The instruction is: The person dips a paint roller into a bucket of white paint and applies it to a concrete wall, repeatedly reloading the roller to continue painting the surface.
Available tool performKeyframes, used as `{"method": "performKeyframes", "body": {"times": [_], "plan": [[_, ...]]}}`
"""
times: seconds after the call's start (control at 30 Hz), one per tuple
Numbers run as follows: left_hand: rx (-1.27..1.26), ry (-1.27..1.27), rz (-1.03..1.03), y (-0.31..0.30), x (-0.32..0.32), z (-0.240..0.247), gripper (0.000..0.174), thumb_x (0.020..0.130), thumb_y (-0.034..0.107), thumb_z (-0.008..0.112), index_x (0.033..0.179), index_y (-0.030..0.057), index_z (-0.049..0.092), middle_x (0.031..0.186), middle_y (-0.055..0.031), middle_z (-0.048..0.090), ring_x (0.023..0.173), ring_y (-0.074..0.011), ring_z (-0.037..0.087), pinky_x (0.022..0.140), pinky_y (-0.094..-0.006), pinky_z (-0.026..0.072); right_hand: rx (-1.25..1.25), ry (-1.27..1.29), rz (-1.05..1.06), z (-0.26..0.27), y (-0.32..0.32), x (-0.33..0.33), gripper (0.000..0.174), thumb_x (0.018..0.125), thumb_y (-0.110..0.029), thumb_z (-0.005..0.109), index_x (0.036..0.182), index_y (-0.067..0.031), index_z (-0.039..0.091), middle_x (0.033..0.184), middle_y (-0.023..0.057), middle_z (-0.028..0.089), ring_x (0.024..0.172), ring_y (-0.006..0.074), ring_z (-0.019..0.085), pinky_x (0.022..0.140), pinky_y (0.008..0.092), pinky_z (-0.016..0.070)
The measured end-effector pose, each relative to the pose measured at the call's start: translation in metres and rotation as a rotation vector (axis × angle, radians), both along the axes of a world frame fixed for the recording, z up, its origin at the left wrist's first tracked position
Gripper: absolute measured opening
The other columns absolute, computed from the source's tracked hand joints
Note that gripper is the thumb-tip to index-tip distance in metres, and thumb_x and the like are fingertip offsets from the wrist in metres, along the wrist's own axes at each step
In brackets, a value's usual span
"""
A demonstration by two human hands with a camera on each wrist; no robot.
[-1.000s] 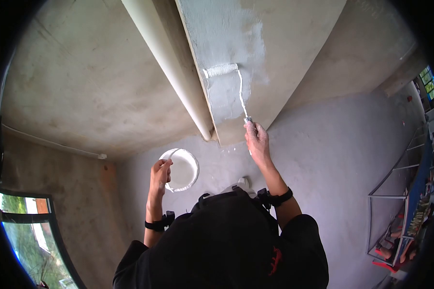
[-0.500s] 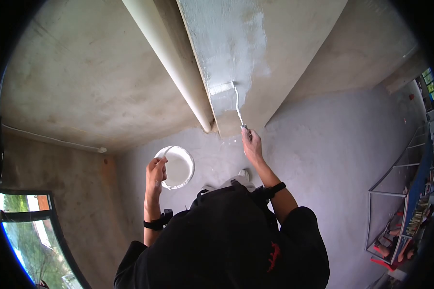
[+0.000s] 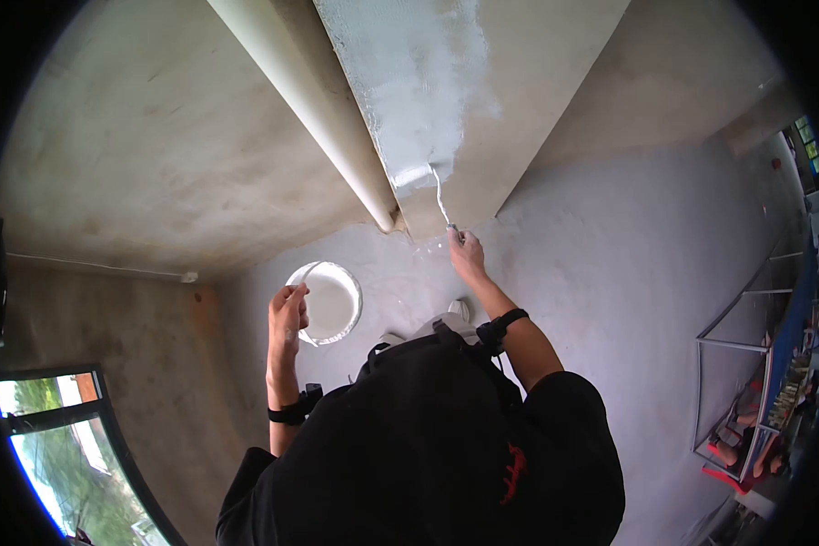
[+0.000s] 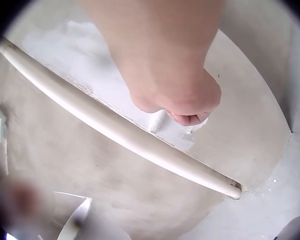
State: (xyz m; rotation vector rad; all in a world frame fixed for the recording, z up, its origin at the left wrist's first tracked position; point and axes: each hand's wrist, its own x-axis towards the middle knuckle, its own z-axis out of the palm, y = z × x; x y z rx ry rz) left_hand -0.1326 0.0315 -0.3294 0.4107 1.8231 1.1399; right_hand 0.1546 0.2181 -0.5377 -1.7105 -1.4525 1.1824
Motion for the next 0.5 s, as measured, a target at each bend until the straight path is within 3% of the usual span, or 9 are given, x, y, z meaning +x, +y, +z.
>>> {"method": "performKeyframes", "body": {"times": [0.03,0.17,0.23,0.5], "plan": [[0.004,0.000,0.004,0.000,0.001,0.000,0.023,0.093,0.021,0.060,0.090,-0.0020,0.058,0.061,0.0059,0.038,0.047,-0.0029,0.029,0.041,-0.0222,0.0210,-0.054,-0.070,0.001,-0.004,0.002,-0.002,0.055,0.090,-0.051,0.052,0.087,0.0029,0.064,0.082,0.0227,0.067,0.082,0.0389,0.065,0.075,0.0444,0.0487],[-0.009,0.008,0.004,0.001,0.002,0.004,0.023,0.093,0.020,0.060,0.090,-0.0021,0.058,0.061,0.0061,0.038,0.047,-0.0027,0.029,0.041,-0.0221,0.0208,-0.133,-0.090,0.005,-0.023,0.005,-0.010,0.056,0.090,-0.051,0.051,0.087,0.0032,0.065,0.087,0.0249,0.067,0.087,0.0409,0.065,0.079,0.0456,0.0491],[0.006,0.000,-0.005,0.000,0.001,0.004,0.023,0.093,0.020,0.060,0.090,-0.0023,0.058,0.061,0.0061,0.038,0.047,-0.0028,0.029,0.041,-0.0220,0.0210,-0.076,-0.138,0.007,-0.035,0.007,-0.012,0.053,0.091,-0.048,0.055,0.079,0.0033,0.062,0.068,0.0151,0.063,0.063,0.0286,0.061,0.064,0.0401,0.0477],[-0.004,0.014,0.005,-0.003,-0.003,-0.002,0.026,0.092,0.023,0.061,0.089,-0.0023,0.061,0.060,0.0044,0.042,0.048,-0.0039,0.034,0.042,-0.0225,0.0253,-0.134,-0.161,0.048,-0.096,0.008,-0.002,0.051,0.091,-0.047,0.052,0.074,-0.0002,0.060,0.062,0.0104,0.059,0.054,0.0220,0.057,0.053,0.0368,0.0455]]}}
